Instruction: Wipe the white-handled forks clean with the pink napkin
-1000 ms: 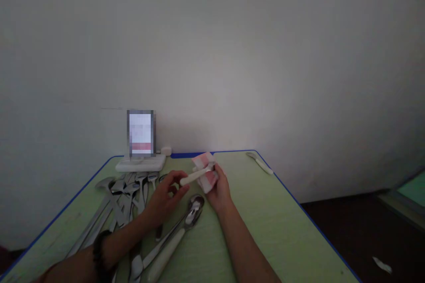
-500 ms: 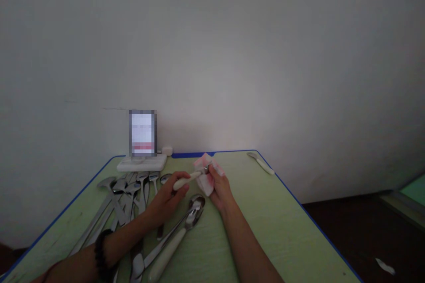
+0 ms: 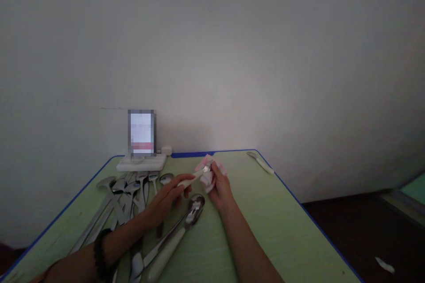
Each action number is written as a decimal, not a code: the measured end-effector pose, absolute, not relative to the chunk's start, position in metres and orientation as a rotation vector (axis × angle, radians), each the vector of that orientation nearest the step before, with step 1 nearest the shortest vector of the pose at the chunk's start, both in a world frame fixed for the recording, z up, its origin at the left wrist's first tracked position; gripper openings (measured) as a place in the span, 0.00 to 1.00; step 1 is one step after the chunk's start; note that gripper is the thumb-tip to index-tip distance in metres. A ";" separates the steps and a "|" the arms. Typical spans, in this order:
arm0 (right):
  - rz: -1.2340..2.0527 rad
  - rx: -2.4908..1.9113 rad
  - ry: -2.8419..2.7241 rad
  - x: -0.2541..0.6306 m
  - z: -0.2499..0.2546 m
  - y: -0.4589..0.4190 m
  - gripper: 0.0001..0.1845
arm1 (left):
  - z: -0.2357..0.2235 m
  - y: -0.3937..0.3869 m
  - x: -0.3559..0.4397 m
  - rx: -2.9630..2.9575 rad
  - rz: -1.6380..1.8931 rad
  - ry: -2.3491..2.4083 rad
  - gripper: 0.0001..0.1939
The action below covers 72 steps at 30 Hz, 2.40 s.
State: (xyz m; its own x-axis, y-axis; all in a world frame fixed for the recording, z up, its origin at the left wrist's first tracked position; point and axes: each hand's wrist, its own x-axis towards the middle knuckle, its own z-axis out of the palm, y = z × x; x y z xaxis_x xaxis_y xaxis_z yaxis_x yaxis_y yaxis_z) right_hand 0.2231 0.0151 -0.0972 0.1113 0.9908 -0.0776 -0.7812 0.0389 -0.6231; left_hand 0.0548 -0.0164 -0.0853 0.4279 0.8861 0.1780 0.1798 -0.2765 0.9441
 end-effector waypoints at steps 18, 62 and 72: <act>1.333 -0.601 -0.370 0.222 -0.101 0.021 0.14 | -0.087 -0.011 0.061 1.771 0.969 1.166 0.18; 1.542 -0.653 -0.595 0.209 -0.089 0.004 0.23 | -0.079 -0.013 0.062 2.022 0.665 1.259 0.22; 1.610 -0.694 -0.780 0.208 -0.091 -0.003 0.18 | -0.080 -0.014 0.062 2.025 0.684 1.264 0.25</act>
State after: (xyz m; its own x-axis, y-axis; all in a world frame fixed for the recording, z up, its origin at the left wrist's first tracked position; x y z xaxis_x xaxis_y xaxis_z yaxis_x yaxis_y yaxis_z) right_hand 0.2078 -0.0032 -0.0907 -0.1655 0.9859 -0.0247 -0.5913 -0.1192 -0.7976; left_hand 0.0623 -0.0137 -0.0799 0.4004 0.9119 0.0907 0.5746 -0.3269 0.7503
